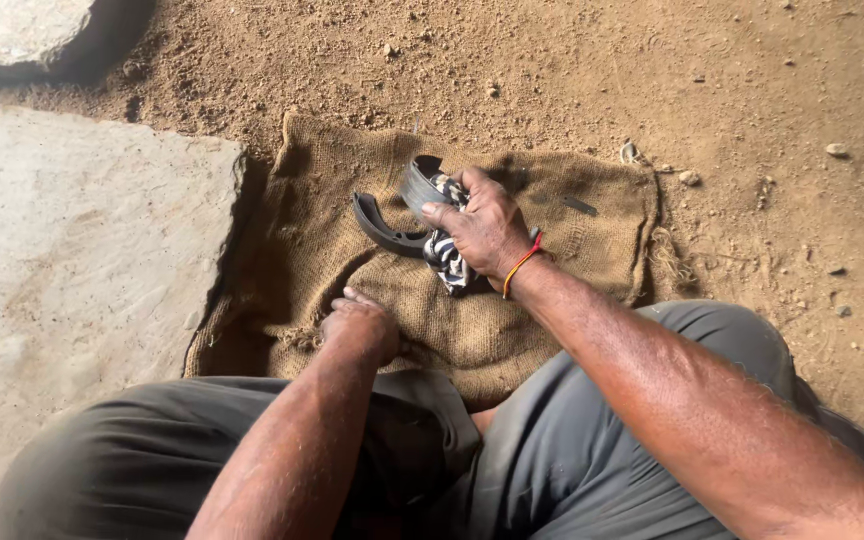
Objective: The person sits on the ground and wipes several curved metal pieces with a striped cloth. They handle the parts one by one, turning them over to clean different sides, and place them back on a burlap sack.
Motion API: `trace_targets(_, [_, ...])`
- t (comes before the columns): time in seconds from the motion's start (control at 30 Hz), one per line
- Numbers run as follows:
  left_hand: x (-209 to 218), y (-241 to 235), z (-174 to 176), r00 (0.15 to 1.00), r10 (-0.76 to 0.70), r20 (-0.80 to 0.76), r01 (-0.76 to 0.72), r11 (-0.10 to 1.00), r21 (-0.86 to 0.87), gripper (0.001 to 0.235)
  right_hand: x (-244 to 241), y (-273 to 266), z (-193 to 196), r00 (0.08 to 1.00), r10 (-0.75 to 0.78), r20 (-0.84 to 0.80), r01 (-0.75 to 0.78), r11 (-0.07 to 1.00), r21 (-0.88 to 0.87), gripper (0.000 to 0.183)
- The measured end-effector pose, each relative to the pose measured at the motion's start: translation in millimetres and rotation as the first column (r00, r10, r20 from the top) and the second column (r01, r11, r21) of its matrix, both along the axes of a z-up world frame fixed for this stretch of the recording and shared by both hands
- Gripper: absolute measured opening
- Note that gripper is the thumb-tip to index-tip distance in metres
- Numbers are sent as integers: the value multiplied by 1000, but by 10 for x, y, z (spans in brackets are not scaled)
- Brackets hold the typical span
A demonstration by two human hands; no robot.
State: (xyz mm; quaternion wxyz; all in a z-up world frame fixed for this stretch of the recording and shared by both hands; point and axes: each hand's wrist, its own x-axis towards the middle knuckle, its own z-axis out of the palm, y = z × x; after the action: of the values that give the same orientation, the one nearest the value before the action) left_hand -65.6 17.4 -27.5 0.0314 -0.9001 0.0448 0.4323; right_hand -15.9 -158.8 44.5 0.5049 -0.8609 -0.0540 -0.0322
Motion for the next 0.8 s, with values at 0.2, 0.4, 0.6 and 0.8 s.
trace_targets(0.2, [-51,-10,193,999,-40,-8,40,999,-10,99,-36,64,224,988,-71,-137,73,997,6,31])
trace_targets(0.4, [-74,-40,435,998,-38,-45,38,999,0,118,-60,102,199,1000,-17,-17,17,1000,-4,36])
trace_targets(0.6, [-96,153,-87,949,-279,145,280,960,14,106,125,56,-75,998,43,45,-46,996,78,38])
trace_targets(0.8, [-9,320,14,996,-74,41,77,994,-82,124,261,140,-61,999,31,33,-28,995,-100,33])
